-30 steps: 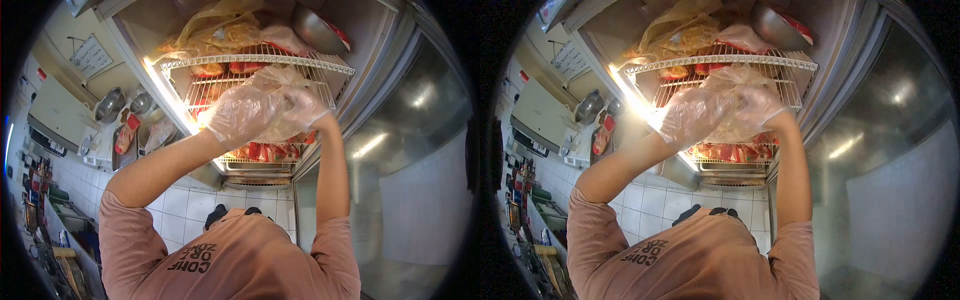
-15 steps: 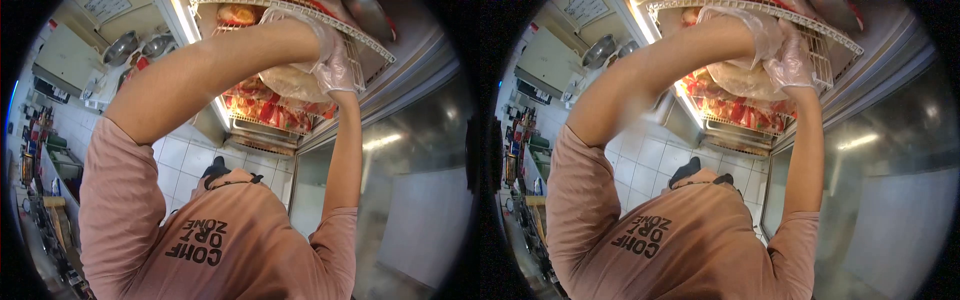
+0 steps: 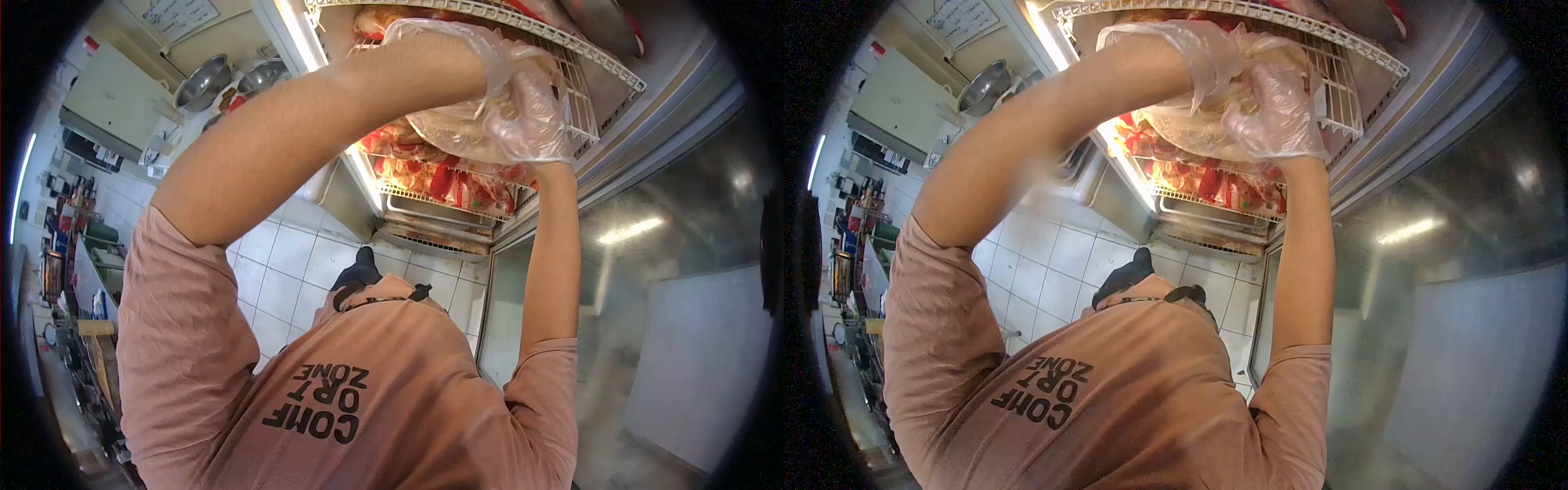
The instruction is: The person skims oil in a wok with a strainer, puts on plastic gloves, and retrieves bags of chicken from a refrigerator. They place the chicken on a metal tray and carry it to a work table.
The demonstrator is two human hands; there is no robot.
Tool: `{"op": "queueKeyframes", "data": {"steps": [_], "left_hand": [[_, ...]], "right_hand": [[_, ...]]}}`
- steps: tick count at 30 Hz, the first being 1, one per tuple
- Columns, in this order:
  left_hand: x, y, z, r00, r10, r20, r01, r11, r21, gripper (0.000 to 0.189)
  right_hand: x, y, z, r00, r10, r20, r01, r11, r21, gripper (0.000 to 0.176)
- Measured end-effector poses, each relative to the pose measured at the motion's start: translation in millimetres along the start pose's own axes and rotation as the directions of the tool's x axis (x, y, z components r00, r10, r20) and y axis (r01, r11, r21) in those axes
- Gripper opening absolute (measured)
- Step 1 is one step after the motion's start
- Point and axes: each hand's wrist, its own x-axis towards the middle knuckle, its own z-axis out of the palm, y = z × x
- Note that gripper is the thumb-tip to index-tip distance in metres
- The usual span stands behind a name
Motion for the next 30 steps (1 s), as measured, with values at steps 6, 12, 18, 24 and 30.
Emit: {"op": "queueKeyframes", "data": {"steps": [6,12,18,24,30], "left_hand": [[-4.1,22.7,3.9,0.973,-0.199,-0.117,0.188,0.977,-0.098,0.03],[6.5,-11.0,14.9,0.979,-0.075,-0.191,0.063,0.996,-0.066,0.028],[-4.1,-25.7,0.9,0.939,-0.169,-0.3,0.197,0.978,0.066,0.026],[-13.4,-26.6,11.6,0.822,-0.53,-0.211,0.491,0.845,-0.21,0.027],[-12.8,-24.5,36.0,0.562,-0.802,-0.201,0.401,0.477,-0.783,0.03]], "right_hand": [[1.6,-3.5,22.5,0.988,-0.032,-0.149,0.098,0.882,0.461,0.059],[-8.5,-39.4,20.1,0.992,0.06,-0.11,-0.063,0.998,-0.025,0.068],[-9.6,-11.7,32.3,0.993,-0.08,-0.091,0.047,0.948,-0.314,0.067],[-44.7,-34.8,84.4,0.815,-0.392,-0.427,0.06,0.789,-0.611,0.063],[-52.2,-66.2,141.2,0.925,-0.202,-0.321,0.064,0.917,-0.395,0.06]]}}
